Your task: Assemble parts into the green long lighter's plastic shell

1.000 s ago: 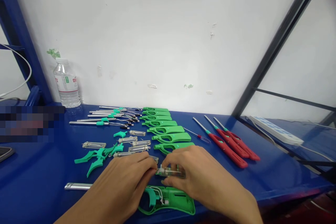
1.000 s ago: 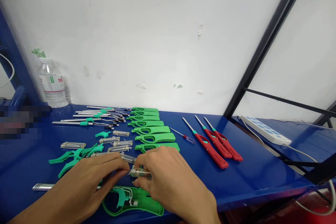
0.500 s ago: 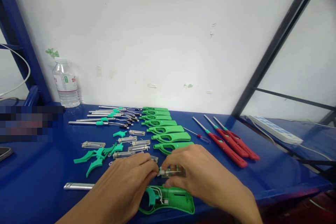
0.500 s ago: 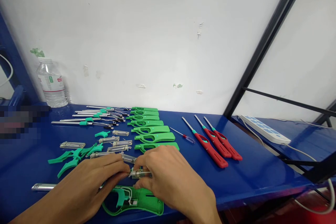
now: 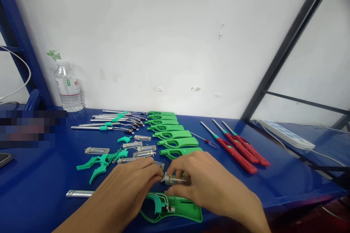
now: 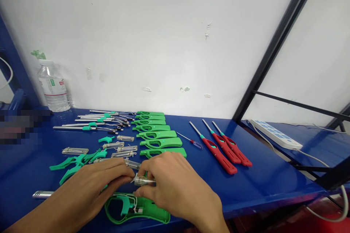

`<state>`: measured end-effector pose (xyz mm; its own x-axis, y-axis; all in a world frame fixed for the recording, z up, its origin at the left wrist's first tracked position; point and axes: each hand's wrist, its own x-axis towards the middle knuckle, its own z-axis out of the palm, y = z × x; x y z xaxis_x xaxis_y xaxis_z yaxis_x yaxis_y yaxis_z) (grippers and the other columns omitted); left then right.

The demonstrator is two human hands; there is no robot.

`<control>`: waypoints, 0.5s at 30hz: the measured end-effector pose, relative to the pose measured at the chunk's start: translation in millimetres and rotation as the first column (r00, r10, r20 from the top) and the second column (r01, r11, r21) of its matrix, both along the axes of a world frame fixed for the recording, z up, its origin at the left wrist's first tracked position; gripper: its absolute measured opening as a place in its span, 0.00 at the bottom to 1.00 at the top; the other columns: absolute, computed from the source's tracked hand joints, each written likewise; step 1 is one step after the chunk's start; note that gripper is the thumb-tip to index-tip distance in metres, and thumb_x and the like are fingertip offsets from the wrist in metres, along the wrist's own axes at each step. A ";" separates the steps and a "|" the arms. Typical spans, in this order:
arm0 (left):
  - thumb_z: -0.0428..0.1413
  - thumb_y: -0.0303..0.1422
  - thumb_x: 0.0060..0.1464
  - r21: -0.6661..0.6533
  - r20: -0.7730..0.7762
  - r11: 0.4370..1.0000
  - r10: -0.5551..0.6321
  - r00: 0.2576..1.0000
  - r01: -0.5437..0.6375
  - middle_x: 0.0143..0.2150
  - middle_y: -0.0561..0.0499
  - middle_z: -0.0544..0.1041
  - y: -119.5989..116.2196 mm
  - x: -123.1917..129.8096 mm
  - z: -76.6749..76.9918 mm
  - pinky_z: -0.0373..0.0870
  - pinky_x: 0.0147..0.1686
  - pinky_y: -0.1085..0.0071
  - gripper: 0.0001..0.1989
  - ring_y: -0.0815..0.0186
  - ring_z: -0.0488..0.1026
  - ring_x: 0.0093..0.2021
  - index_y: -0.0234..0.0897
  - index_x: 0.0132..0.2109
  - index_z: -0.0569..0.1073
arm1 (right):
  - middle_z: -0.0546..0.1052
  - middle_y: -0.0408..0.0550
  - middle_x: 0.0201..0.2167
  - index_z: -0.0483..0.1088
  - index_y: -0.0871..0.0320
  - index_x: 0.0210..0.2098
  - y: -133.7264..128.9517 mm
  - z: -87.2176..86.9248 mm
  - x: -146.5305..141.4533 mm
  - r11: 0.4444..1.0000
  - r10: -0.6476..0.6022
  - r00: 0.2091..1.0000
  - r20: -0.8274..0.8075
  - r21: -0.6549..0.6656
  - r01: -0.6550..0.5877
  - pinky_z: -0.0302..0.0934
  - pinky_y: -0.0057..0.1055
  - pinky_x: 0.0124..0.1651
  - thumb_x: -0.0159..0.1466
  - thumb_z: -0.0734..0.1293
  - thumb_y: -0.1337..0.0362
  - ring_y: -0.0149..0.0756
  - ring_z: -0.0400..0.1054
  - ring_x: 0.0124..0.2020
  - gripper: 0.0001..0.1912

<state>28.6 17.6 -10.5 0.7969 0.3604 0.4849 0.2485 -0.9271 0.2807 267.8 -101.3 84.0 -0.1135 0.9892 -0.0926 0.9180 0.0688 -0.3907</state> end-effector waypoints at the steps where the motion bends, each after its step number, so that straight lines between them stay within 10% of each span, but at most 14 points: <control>1: 0.59 0.23 0.81 -0.017 0.015 1.000 0.021 1.000 -0.021 0.44 0.58 0.92 0.7 -0.5 -0.2 0.74 0.42 0.67 0.16 0.61 0.91 0.41 0.49 0.51 0.88 | 0.94 0.43 0.43 0.94 0.49 0.52 0.5 0.5 -0.4 1.000 -0.014 1.000 -0.012 -0.005 0.014 0.59 0.36 0.46 0.77 0.90 0.56 0.45 0.86 0.46 0.09; 15: 0.59 0.30 0.74 -0.181 0.066 0.977 0.127 0.990 -0.113 0.36 0.57 0.88 -11.3 4.6 12.1 0.68 0.37 0.66 0.13 0.61 0.83 0.33 0.47 0.39 0.84 | 0.78 0.33 0.36 0.72 0.50 0.38 0.4 -1.2 1.6 1.000 -0.012 0.995 -0.096 -0.025 0.010 0.49 0.36 0.44 0.75 0.87 0.67 0.36 0.69 0.39 0.21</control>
